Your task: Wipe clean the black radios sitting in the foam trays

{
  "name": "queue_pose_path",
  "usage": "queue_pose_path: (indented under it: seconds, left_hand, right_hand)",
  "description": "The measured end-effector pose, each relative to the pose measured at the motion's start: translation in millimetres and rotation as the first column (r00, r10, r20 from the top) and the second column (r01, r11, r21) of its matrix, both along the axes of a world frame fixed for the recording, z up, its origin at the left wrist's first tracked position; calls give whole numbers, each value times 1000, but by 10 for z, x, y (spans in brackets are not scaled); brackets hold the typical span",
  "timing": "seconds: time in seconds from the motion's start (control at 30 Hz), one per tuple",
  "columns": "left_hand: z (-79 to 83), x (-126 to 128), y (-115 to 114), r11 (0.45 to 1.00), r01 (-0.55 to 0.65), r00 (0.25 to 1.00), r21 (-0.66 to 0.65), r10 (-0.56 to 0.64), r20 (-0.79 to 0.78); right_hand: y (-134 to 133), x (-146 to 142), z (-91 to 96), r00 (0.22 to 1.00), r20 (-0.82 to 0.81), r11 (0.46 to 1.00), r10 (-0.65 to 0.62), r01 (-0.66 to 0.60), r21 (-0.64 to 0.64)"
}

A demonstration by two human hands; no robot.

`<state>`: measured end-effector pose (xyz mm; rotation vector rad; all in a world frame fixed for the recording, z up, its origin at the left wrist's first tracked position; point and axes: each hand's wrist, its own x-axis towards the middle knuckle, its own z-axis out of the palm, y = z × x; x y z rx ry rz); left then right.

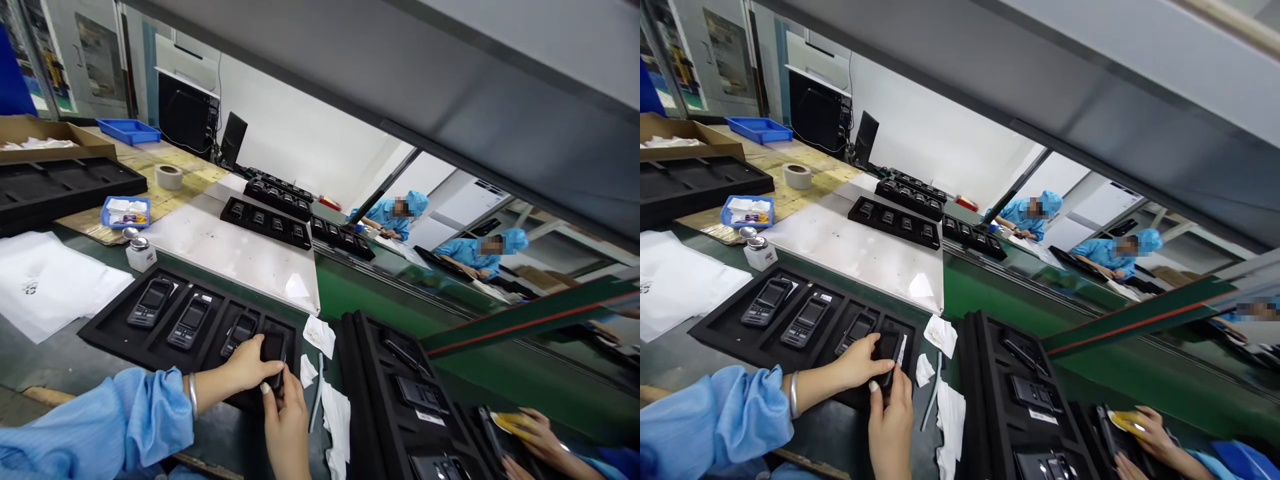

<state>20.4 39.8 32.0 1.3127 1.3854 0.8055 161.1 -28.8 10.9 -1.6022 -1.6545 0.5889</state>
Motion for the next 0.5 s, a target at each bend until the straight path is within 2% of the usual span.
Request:
queue_pose_path:
  seconds: [0.17, 0.33, 0.5]
  left_hand:
    - [25, 108, 39, 1000, -15, 999, 23, 16, -44]
    - [-61, 192, -43, 999, -40, 998, 25, 41, -47]
    - [-131, 271, -212, 999, -41, 999, -13, 41, -33]
  right_hand:
    - [164, 166, -148, 995, -100, 997, 2, -9, -71]
    - [199, 196, -346, 970, -241, 994, -21, -6, -111]
    - [192, 346, -329, 960, -278, 988, -29, -15, -154]
